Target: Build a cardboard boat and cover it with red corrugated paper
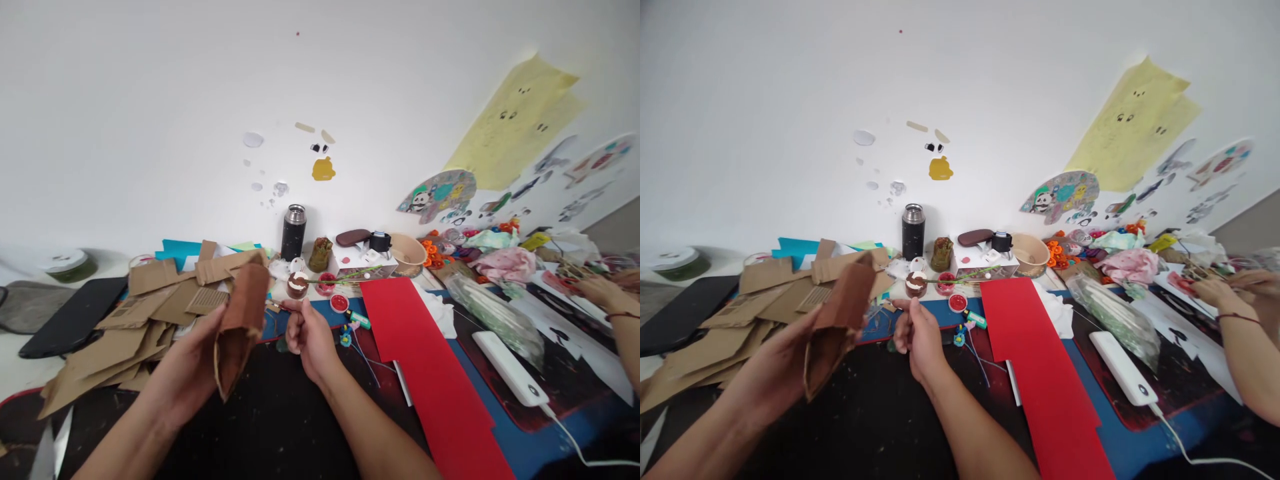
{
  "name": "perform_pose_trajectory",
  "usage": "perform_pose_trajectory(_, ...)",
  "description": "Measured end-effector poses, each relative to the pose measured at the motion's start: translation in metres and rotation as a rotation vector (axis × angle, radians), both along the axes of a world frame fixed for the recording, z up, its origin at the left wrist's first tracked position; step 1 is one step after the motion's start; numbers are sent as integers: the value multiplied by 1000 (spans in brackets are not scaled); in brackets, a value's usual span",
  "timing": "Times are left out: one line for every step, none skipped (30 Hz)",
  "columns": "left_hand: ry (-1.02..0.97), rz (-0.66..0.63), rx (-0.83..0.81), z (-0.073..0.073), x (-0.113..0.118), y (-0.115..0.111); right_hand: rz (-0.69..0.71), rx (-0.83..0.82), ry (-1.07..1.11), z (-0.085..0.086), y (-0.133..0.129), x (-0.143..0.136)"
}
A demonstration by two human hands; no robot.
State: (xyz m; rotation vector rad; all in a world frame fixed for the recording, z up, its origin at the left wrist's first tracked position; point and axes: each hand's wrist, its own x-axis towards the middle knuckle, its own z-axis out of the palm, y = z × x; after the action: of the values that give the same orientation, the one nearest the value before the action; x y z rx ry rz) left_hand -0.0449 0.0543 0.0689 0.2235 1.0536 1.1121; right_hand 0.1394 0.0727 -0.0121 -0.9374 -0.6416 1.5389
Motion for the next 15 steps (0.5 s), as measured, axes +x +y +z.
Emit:
perform_pose_trajectory(0, 69, -27, 3, -3, 4, 7, 5, -8, 1, -1, 0)
perform_pose_trajectory(-13, 123, -32, 6, -5, 7, 15, 7, -17, 1, -2, -1)
perform_pose_trajectory(-10, 151, -25, 7, -7, 10, 25, 10, -27, 1, -3, -2)
perform_pose_trajectory(-4, 172, -13, 6, -8, 12, 35, 14, -36, 1, -4, -3)
perform_pose_trajectory(-1, 175, 1, 5, -8, 13, 45, 21, -45, 1, -5, -4)
perform_pose_trajectory(3, 166, 8, 2, -8, 14, 56, 29, -56, 1, -7, -5)
perform_pose_trajectory(0, 149, 14, -1, -8, 14, 67, 37, -67, 0, -8, -6)
perform_pose_trajectory(-6, 133, 19, -4, -7, 13, 78, 45, -78, 0, -9, -6)
perform_pose_trajectory(-15, 122, 22, -7, -6, 12, 88, 53, -88, -1, -10, -7)
perform_pose_trajectory(-22, 116, 21, -9, -5, 12, 96, 59, -98, -1, -10, -8)
perform_pose_trajectory(-25, 119, 16, -11, -4, 11, 102, 64, -106, -2, -10, -8)
perform_pose_trajectory(-27, 126, 10, -11, -3, 11, 106, 68, -112, -2, -11, -8)
perform_pose_trajectory(-31, 131, 6, -12, -1, 10, 106, 69, -118, -3, -11, -8)
perform_pose_trajectory(-32, 133, 2, -11, 0, 10, 103, 68, -123, -3, -10, -9)
perform_pose_trajectory(-30, 133, 1, -11, 1, 10, 99, 65, -126, -3, -10, -9)
